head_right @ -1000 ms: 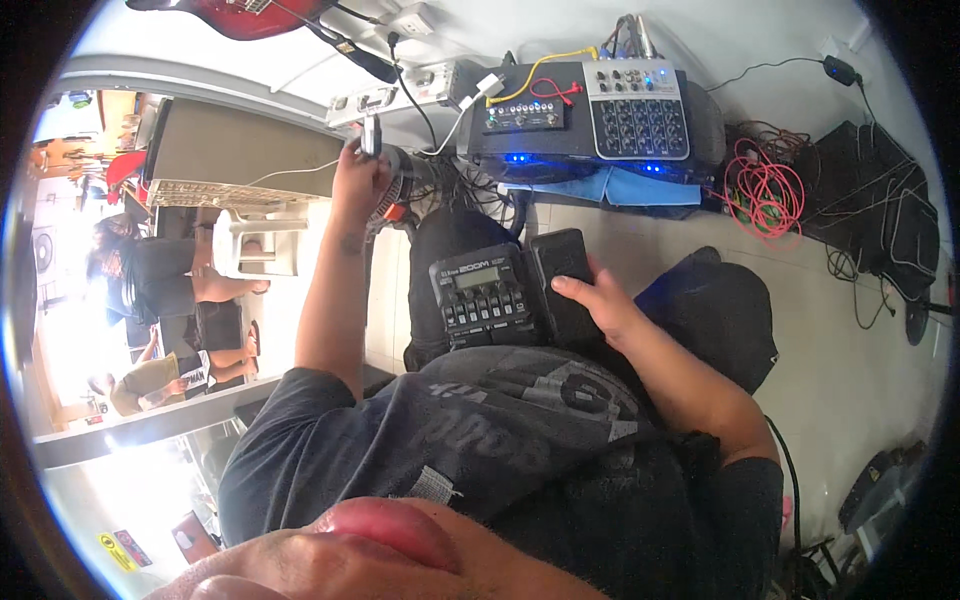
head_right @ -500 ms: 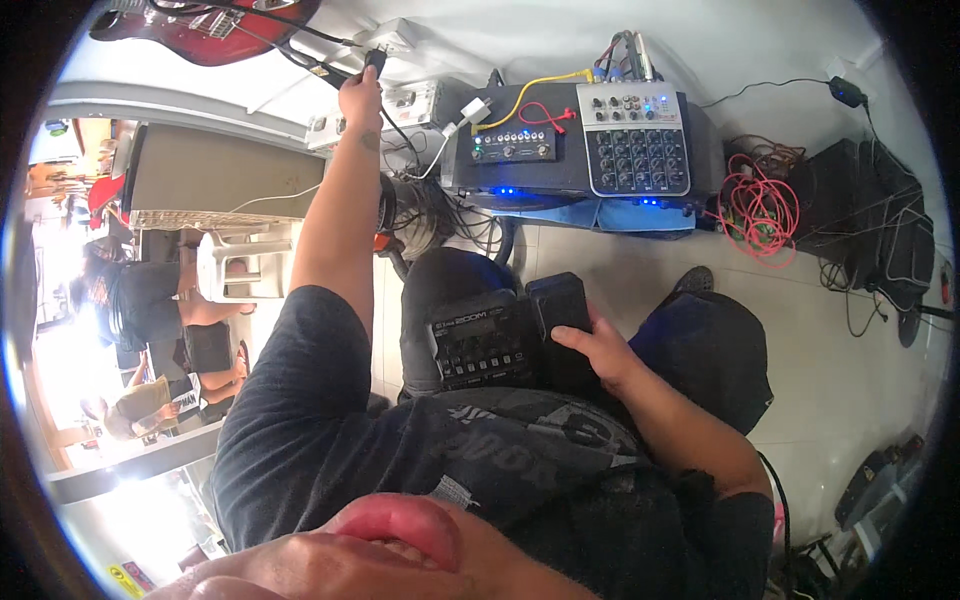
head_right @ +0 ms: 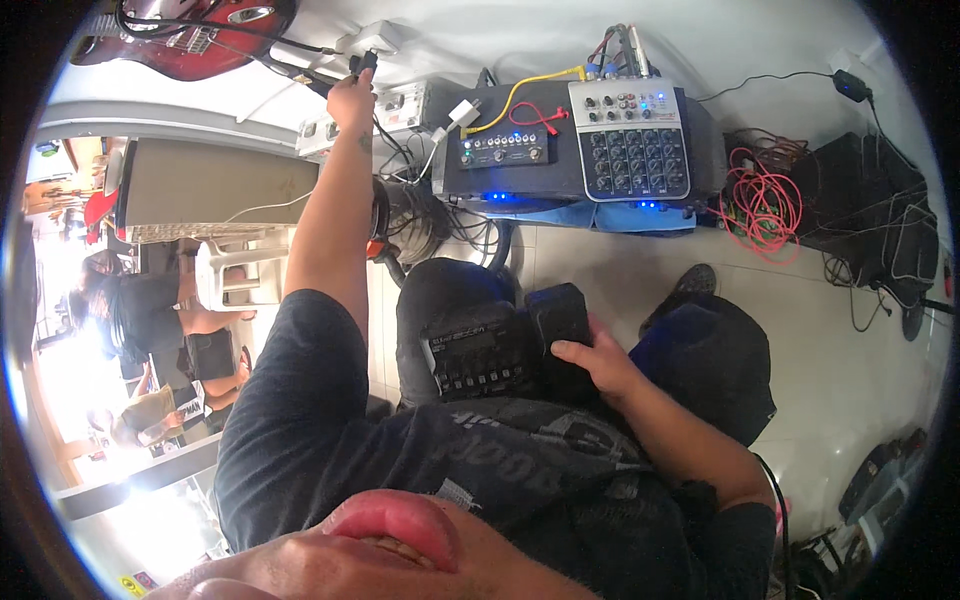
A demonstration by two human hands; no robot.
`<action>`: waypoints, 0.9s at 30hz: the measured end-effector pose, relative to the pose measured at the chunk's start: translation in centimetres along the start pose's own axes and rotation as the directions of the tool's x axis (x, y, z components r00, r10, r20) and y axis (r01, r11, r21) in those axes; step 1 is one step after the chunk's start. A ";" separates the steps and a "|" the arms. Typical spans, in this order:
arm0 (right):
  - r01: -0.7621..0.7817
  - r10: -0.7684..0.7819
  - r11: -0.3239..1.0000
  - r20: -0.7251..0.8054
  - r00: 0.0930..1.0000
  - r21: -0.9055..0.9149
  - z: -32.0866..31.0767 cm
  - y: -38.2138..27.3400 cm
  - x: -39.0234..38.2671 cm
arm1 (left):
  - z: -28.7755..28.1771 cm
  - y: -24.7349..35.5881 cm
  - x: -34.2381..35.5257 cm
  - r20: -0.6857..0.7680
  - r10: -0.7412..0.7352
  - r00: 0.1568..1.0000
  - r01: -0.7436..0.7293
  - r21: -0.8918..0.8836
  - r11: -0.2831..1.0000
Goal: The person unscrews a metal plate from an electronic device using a screwdriver, handles internal components and cables, and then connects various audio cables to a multi-effect pedal and a mixer at a different station.
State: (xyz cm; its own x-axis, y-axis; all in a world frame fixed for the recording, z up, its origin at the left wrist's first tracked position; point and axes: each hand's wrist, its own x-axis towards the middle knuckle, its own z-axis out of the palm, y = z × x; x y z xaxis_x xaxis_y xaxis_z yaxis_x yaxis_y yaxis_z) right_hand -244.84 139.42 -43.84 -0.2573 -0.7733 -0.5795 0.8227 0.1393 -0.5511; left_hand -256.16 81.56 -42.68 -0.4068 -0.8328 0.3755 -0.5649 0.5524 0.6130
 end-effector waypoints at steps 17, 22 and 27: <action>-0.048 0.047 0.998 0.017 0.999 0.036 0.8 -0.7 -0.5 | -4.5 3.8 -3.2 0.181 0.032 0.983 -0.085 0.292 0.953; -0.037 0.035 0.999 0.043 0.998 0.040 0.2 -0.1 -0.6 | -6.6 3.5 -12.4 0.264 0.177 0.948 -0.215 0.123 0.969; 0.028 -0.028 1.000 0.024 0.999 -0.006 1.1 -0.4 -0.9 | -4.3 6.0 -16.8 0.512 0.156 0.845 -0.189 0.013 0.982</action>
State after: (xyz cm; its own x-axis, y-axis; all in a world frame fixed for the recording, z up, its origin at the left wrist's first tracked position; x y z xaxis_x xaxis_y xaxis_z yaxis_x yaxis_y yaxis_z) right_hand -244.37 139.41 -42.41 -0.2681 -0.7912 -0.5496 0.8123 0.1210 -0.5705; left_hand -249.59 98.68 -42.30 -0.7990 -0.5987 0.0572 -0.4872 0.7001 0.5221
